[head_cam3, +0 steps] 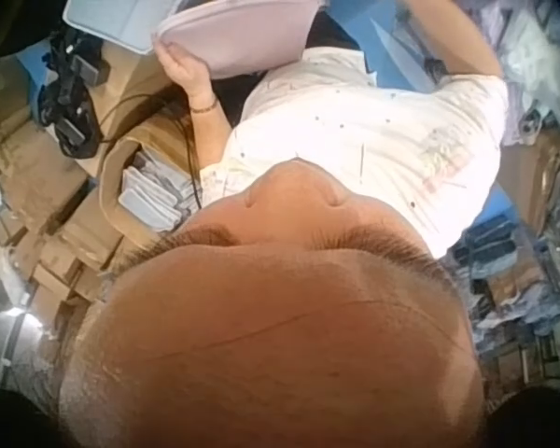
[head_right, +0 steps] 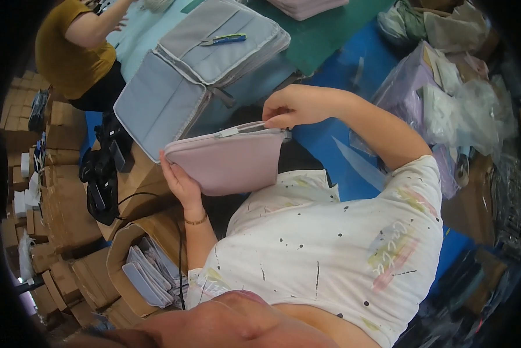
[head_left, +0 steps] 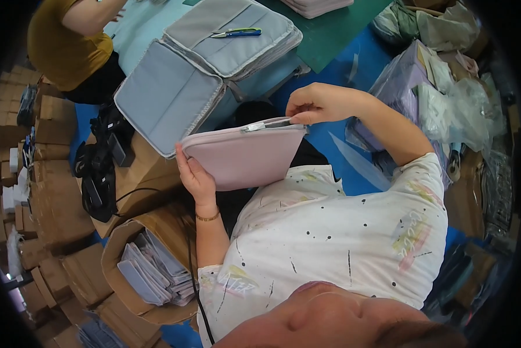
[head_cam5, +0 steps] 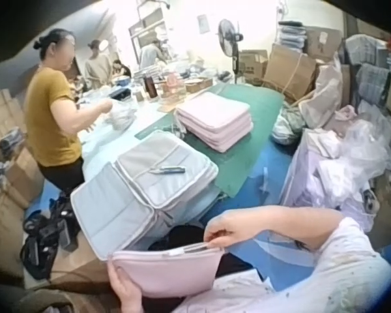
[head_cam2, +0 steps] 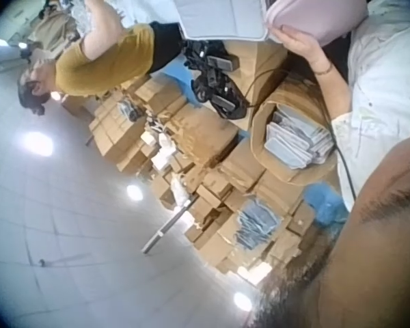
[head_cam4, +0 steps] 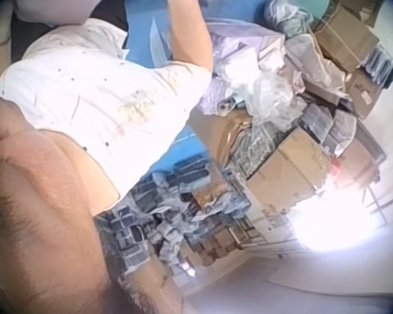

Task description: Trimming loose threads and inspecting travel organizer pouches at a workbench.

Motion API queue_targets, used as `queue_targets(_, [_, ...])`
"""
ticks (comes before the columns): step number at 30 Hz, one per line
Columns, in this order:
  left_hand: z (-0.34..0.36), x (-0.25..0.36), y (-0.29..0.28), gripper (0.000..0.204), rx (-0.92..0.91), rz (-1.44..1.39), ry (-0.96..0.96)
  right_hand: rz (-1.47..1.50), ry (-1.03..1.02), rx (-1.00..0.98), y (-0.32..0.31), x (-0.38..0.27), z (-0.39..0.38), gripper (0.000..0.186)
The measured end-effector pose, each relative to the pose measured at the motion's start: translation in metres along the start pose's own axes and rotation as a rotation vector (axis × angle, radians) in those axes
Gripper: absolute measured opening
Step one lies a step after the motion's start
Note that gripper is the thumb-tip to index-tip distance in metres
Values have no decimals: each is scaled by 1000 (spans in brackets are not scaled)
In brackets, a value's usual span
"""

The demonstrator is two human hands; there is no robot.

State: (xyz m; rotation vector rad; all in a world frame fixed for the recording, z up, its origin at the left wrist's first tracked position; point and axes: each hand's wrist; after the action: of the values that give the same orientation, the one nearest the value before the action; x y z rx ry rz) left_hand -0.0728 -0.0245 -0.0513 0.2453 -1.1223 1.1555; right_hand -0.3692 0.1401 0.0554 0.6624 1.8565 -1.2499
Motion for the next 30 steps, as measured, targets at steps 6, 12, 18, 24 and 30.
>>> queue_targets(6, [10, 27, 12, 41, -95, 190, 119, -159, 43, -75, -8, -4, -12, 17])
queue_targets(12, [8, 28, 15, 41, -160, 101, 64, -169, 112, -70, -1, -8, -18, 22])
queue_targets(18, [11, 27, 14, 40, -65, 196, 24, -253, -116, 444, 21, 13, -12, 22])
queue_targets(24, [10, 27, 12, 40, -33, 191, 27, -237, -265, 774, 55, 27, -19, 23])
queue_targets(30, [8, 22, 13, 40, -28, 150, 28, -479, -373, 798, 61, 28, -12, 29])
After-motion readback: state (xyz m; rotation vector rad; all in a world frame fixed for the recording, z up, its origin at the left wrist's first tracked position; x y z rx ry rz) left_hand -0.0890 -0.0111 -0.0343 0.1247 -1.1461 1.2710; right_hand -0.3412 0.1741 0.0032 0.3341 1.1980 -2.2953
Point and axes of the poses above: each hand's wrist, its own z-axis towards the middle knuckle, its own y-axis out of the palm, x = y × z, and after that the axes turned 12 degrees about -x, right-handed
